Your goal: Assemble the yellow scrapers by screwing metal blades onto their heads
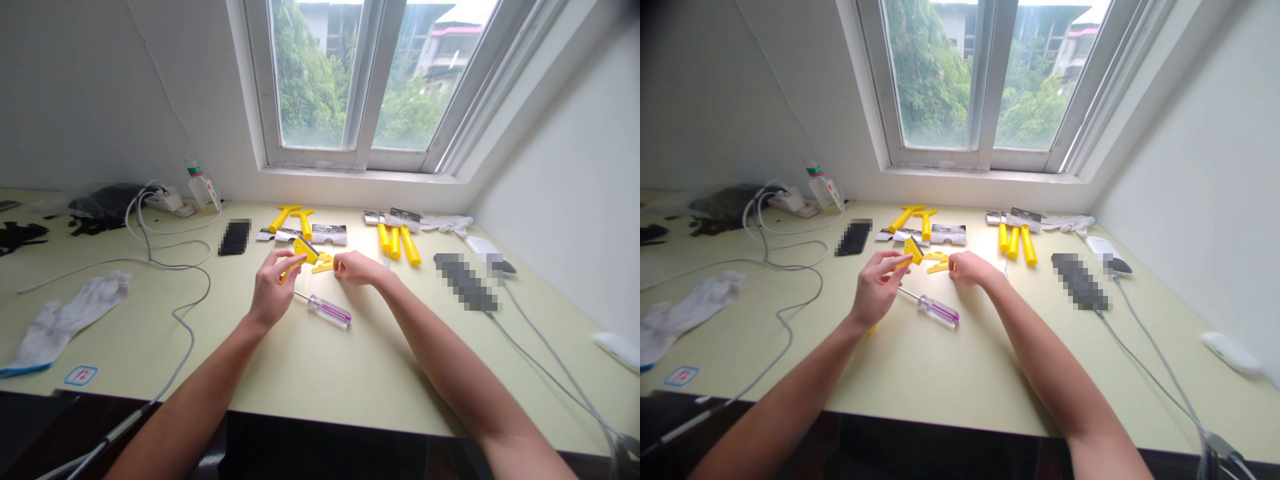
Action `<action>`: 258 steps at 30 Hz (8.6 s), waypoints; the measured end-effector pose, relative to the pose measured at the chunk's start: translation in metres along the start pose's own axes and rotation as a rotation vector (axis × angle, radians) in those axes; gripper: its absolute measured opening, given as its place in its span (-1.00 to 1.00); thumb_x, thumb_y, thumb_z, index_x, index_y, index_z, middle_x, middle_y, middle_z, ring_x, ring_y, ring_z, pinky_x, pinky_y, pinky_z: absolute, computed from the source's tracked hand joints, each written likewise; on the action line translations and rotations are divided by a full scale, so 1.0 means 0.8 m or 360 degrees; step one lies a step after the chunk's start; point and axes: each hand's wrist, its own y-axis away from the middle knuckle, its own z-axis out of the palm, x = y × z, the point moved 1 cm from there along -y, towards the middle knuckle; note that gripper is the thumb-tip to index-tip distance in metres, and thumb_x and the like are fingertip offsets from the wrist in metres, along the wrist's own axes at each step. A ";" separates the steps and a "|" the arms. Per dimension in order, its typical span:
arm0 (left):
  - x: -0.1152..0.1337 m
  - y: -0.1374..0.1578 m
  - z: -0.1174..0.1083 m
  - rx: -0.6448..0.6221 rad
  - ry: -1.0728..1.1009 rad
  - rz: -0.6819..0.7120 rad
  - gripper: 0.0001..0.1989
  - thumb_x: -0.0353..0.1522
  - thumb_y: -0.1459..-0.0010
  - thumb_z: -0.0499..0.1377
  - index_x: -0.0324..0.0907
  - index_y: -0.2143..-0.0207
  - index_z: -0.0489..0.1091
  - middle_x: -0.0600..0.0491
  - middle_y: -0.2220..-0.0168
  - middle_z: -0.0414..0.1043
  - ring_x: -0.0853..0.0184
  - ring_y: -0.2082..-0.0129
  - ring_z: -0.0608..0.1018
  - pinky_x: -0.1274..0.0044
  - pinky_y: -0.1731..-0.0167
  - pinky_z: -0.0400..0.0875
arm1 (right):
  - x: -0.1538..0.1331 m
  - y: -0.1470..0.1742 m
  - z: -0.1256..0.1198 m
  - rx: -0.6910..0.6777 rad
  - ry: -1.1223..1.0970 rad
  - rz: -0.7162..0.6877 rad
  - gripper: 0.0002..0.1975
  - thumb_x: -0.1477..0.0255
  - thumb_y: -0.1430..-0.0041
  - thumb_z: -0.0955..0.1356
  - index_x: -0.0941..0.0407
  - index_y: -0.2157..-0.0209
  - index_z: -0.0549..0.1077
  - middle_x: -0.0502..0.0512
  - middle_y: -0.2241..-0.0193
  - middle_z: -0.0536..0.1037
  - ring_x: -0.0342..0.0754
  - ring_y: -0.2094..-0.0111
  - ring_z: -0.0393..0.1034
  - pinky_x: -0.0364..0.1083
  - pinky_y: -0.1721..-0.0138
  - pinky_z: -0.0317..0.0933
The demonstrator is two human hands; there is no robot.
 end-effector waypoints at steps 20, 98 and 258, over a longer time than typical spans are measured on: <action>0.009 -0.005 0.004 -0.0244 0.1457 -0.0961 -0.60 -0.35 0.08 0.42 -0.14 0.14 0.46 0.02 0.23 0.48 0.19 0.35 0.64 0.50 0.55 0.54 | -0.078 0.045 -0.042 0.0775 -0.0582 -0.0791 -0.94 0.48 -0.16 0.34 0.11 0.33 0.47 0.02 0.38 0.56 -0.18 0.39 0.40 -0.19 0.32 0.27; 0.009 0.003 0.018 -0.0145 0.1468 -0.0953 -0.63 -0.34 0.09 0.43 -0.19 0.19 0.48 0.02 0.23 0.42 0.17 0.37 0.63 0.49 0.57 0.54 | -0.101 0.054 -0.047 0.0674 -0.0161 -0.0653 -0.89 0.53 -0.25 0.24 0.10 0.19 0.20 0.06 0.36 0.45 -0.12 0.41 0.31 -0.16 0.41 0.13; -0.007 -0.015 -0.007 0.0194 0.1338 -0.0922 -0.66 -0.40 0.09 0.33 -0.13 0.25 0.29 0.08 0.22 0.38 0.38 0.50 0.54 0.61 0.69 0.34 | -0.033 0.126 -0.135 0.1306 -0.0436 -0.0453 -0.64 0.13 -0.21 0.33 0.02 0.04 0.33 0.05 0.31 0.51 -0.10 0.53 0.39 -0.08 0.49 0.31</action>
